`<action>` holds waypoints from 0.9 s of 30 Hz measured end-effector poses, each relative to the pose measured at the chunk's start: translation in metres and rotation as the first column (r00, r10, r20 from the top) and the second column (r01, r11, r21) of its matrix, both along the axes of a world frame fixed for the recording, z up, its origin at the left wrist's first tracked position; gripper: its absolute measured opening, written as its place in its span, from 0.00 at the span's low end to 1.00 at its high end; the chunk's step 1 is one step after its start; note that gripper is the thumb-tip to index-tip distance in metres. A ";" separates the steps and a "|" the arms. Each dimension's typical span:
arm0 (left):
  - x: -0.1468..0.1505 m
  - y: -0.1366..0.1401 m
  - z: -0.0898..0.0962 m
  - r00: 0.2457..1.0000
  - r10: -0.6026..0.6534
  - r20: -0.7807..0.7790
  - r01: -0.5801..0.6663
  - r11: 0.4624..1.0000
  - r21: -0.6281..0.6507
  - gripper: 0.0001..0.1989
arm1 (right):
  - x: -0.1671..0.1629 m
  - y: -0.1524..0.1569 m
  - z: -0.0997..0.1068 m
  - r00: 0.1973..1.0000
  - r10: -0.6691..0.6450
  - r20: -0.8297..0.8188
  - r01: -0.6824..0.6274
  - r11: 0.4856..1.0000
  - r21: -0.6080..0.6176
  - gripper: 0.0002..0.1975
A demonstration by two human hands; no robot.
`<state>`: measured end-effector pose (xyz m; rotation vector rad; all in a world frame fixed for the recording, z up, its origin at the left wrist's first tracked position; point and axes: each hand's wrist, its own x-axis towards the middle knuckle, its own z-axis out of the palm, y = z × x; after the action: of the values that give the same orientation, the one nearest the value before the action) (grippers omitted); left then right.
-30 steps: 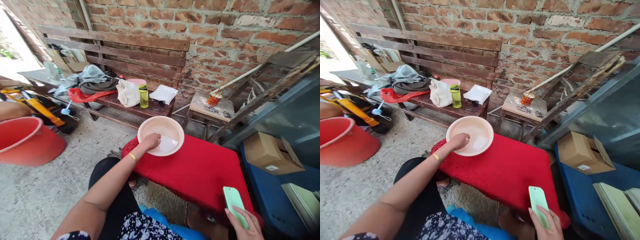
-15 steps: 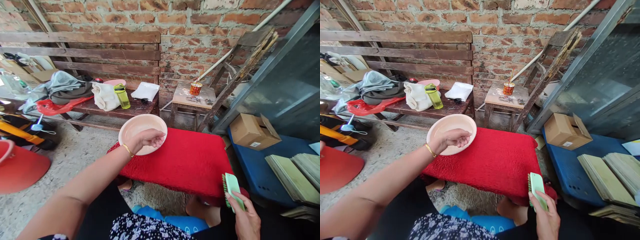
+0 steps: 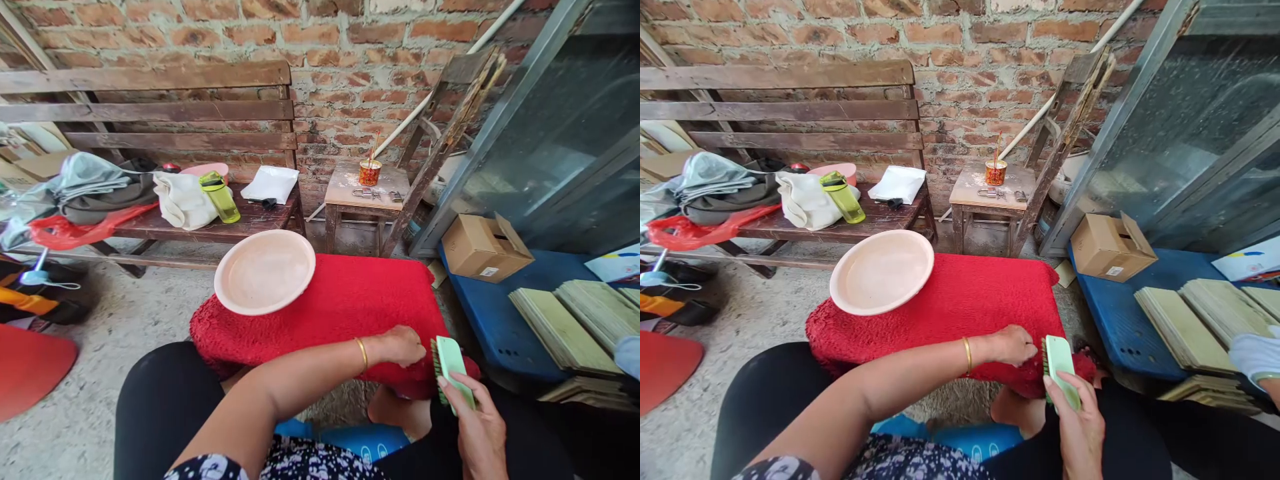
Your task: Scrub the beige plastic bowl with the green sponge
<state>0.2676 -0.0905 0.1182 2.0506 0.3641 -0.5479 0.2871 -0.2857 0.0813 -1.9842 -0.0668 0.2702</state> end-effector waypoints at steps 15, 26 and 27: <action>-0.217 0.093 -0.051 0.847 -0.409 0.341 0.051 0.699 0.713 0.36 | -0.031 0.012 -0.026 0.712 0.595 0.373 -0.394 0.778 -0.489 0.20; -0.231 0.098 -0.062 0.911 -0.310 0.273 -0.030 0.610 0.792 0.44 | -0.049 0.031 -0.021 0.653 0.665 0.362 -0.429 0.719 -0.547 0.19; -0.230 0.098 -0.061 0.910 -0.311 0.275 -0.029 0.614 0.789 0.44 | -0.045 0.027 -0.022 0.663 0.664 0.344 -0.429 0.715 -0.552 0.19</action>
<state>0.0371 0.0071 0.0568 3.0047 0.2011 -0.0163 0.2421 -0.2590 0.0597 -2.3875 -1.0962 0.1293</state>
